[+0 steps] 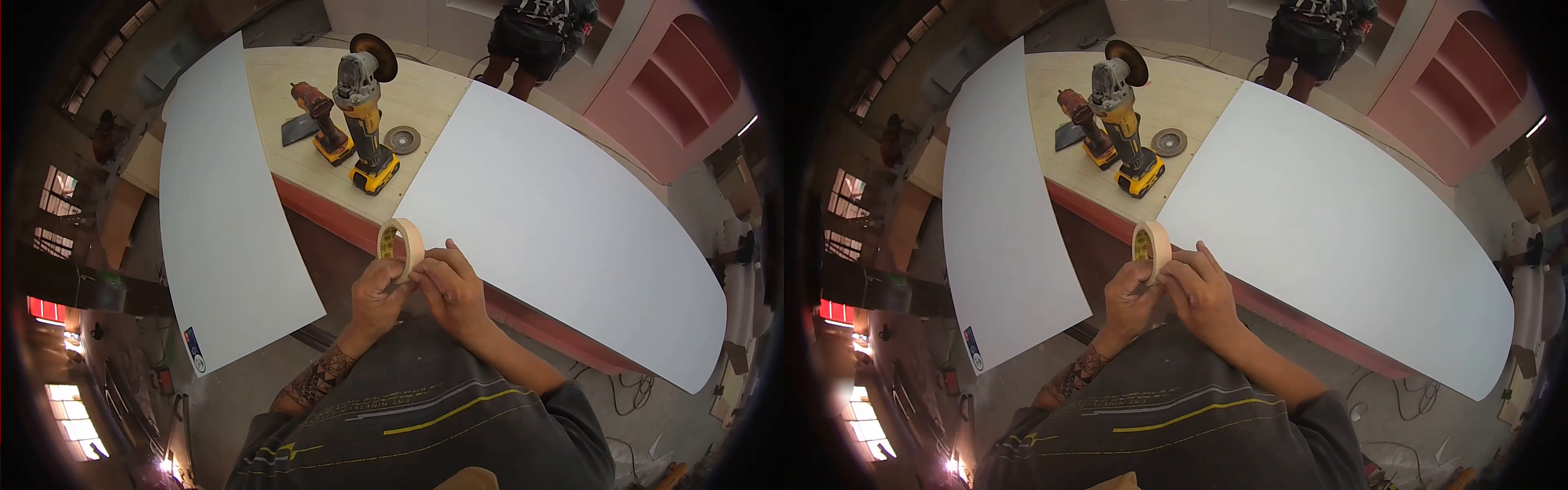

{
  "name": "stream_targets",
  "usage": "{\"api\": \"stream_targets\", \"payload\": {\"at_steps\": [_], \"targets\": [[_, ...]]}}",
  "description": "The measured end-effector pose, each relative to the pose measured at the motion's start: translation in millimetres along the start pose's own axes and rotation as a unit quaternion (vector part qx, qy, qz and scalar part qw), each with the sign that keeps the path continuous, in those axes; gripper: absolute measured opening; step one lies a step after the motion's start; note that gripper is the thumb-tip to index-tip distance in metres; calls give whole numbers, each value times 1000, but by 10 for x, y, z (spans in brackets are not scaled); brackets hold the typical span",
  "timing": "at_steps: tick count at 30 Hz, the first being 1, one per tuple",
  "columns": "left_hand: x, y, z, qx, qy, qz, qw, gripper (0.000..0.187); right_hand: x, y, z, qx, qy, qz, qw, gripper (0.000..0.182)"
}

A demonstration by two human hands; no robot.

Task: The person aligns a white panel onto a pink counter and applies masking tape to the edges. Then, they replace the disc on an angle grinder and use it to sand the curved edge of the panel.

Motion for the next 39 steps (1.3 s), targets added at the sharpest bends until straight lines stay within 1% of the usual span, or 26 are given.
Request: {"api": "stream_targets", "payload": {"at_steps": [2,5,9,12,15,17,18,20,23,27,29,30,32,33,35,36,38,39], "targets": [[-14,0,-9,-7,-18,26,999,23,38,45,-25,-2,6,2,1000,22],[-23,32,-5,-6,0,-10,1000,24,57,66,-35,-2,20,12,1000,19],[-70,56,-19,-15,1,-8,1000,23,66,62,-62,1,22,-5,1000,18],[-74,81,-6,-20,-9,-22,1000,23,114,87,-95,14,25,-10,1000,18],[-49,119,26,-26,-24,-26,999,19,155,104,-133,21,29,-24,999,19],[-51,145,52,-32,-23,-23,999,19,191,82,-163,52,64,-14,997,20],[-47,154,65,-33,-21,-24,999,19,184,67,-160,53,63,-16,996,20],[-19,168,73,-32,-11,2,999,20,171,43,-153,40,67,-63,995,20],[38,179,95,-32,-20,26,999,20,178,35,-146,36,78,-82,993,16],[30,159,93,-30,12,40,999,20,202,63,-171,36,88,-43,995,13],[14,160,95,-48,-14,46,998,23,270,65,-174,16,149,19,989,10],[-5,152,86,-45,-10,48,998,23,275,62,-187,16,144,21,989,10],[-14,167,69,-57,24,93,994,24,348,69,-226,12,193,48,980,11],[-23,152,59,-49,25,96,994,24,340,65,-215,8,186,51,981,11],[14,160,55,-73,32,98,992,26,376,72,-207,-32,248,32,968,13],[8,141,53,-67,31,100,992,26,381,69,-183,-36,244,34,969,13],[-14,130,31,-79,15,108,991,26,372,88,-154,-72,221,-13,972,16],[-30,109,21,-80,9,108,991,26,385,119,-148,-76,225,-12,971,16]]}}
Point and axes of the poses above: each hand's wrist, its own z-axis towards the middle knuckle, its own y-axis out of the palm, x = y × z, the point moved 5 cm from there along z, towards the middle knuckle, and after that the axes turned 14 degrees about -z, right-handed, at the moved point
